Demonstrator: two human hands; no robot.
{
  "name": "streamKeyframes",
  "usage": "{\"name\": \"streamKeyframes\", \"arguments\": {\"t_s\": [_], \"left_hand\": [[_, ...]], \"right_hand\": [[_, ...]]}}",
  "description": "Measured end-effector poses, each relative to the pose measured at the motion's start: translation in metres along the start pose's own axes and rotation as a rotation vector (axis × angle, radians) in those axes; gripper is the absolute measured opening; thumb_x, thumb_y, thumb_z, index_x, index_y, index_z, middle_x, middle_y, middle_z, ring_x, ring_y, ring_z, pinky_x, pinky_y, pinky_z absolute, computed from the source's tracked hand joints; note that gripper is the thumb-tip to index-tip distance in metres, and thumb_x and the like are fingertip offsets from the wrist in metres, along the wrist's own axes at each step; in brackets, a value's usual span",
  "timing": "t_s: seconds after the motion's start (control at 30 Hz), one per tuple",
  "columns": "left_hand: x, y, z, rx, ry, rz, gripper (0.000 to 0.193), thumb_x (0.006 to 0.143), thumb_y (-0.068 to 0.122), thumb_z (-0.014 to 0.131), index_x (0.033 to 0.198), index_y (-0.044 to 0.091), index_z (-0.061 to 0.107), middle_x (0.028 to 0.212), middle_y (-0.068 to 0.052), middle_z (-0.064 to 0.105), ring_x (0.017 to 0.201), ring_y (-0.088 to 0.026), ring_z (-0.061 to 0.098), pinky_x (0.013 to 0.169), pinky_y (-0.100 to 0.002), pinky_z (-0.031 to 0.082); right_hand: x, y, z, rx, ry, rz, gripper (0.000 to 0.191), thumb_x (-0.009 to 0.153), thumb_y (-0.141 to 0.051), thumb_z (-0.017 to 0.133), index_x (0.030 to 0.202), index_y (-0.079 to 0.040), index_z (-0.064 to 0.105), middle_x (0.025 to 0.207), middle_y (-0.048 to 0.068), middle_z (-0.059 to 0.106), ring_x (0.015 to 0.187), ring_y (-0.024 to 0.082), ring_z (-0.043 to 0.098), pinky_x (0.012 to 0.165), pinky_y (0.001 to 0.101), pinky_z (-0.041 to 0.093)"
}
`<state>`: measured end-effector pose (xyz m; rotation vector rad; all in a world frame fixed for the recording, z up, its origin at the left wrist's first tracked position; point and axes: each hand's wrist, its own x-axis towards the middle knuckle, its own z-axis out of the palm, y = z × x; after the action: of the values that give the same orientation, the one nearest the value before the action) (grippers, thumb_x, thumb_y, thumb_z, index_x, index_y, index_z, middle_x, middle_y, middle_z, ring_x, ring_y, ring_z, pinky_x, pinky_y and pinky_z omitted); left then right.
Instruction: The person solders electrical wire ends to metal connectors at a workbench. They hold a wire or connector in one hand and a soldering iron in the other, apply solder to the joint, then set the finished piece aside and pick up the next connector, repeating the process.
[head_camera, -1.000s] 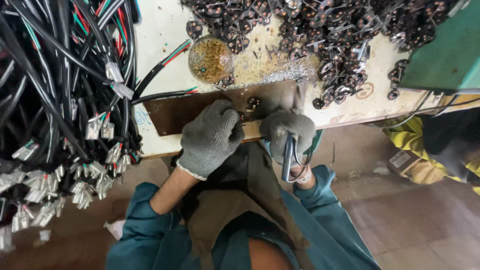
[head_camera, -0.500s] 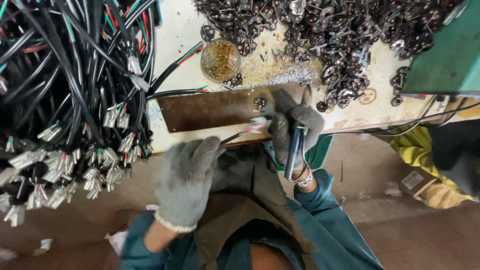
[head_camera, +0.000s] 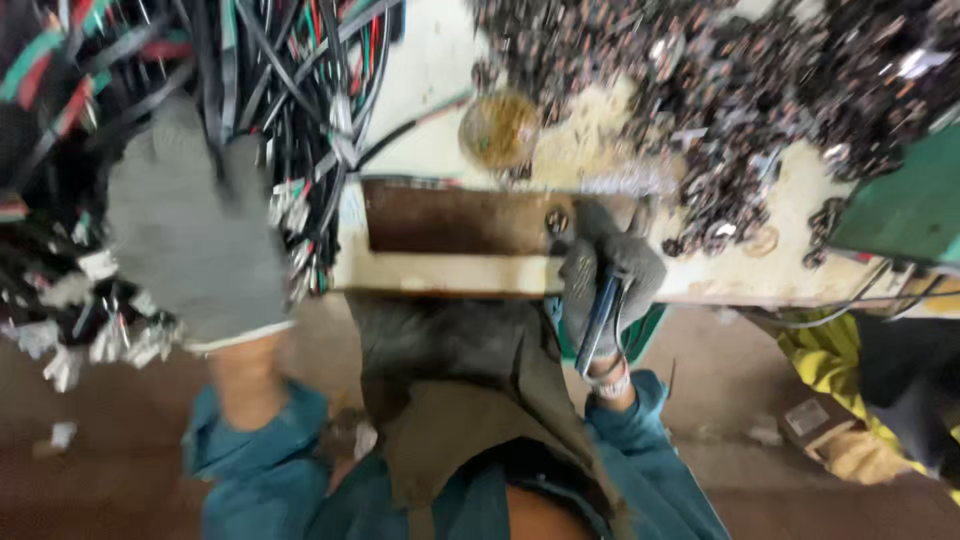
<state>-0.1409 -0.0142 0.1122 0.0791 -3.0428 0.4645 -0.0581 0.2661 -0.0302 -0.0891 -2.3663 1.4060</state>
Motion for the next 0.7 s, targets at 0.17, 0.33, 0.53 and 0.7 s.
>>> {"name": "streamKeyframes", "arguments": {"t_s": [0.17,0.33,0.53,0.7], "left_hand": [[-0.032,-0.051,0.045,-0.374,0.04,-0.112,0.027,0.105,0.021,0.066,0.124,0.003,0.069,0.106,-0.016,0.072,0.094,-0.029,0.069,0.082,-0.04,0.053],[-0.044,-0.012,-0.014,-0.724,0.529,-0.18,0.026,0.105,0.024,0.062,0.119,0.003,0.071,0.104,-0.014,0.074,0.092,-0.026,0.07,0.082,-0.037,0.054],[-0.071,0.097,-0.019,-1.77,-0.56,-0.185,0.029,0.104,0.027,0.058,0.113,0.004,0.072,0.1,-0.012,0.076,0.09,-0.022,0.072,0.083,-0.034,0.055],[-0.083,0.059,0.046,-1.598,-1.089,0.269,0.03,0.101,0.029,0.06,0.11,0.004,0.074,0.099,-0.01,0.08,0.089,-0.019,0.076,0.082,-0.033,0.056]], "right_hand": [[-0.006,0.013,-0.009,-0.02,-0.055,0.229,0.024,0.095,-0.006,0.078,0.106,-0.004,0.057,0.096,0.01,0.062,0.088,0.022,0.064,0.078,0.0341,0.051],[-0.031,0.031,-0.015,0.077,0.043,0.109,0.014,0.103,-0.016,0.069,0.11,-0.007,0.061,0.095,0.01,0.064,0.079,0.021,0.064,0.074,0.0317,0.053],[-0.076,0.016,-0.015,-0.164,-0.216,0.009,0.009,0.099,-0.014,0.07,0.107,-0.015,0.066,0.093,0.007,0.068,0.083,0.02,0.065,0.077,0.032,0.052],[-0.039,-0.008,-0.015,0.006,0.1,0.192,0.015,0.096,-0.014,0.073,0.11,-0.015,0.067,0.098,0.007,0.069,0.088,0.021,0.064,0.081,0.0333,0.051]]}}
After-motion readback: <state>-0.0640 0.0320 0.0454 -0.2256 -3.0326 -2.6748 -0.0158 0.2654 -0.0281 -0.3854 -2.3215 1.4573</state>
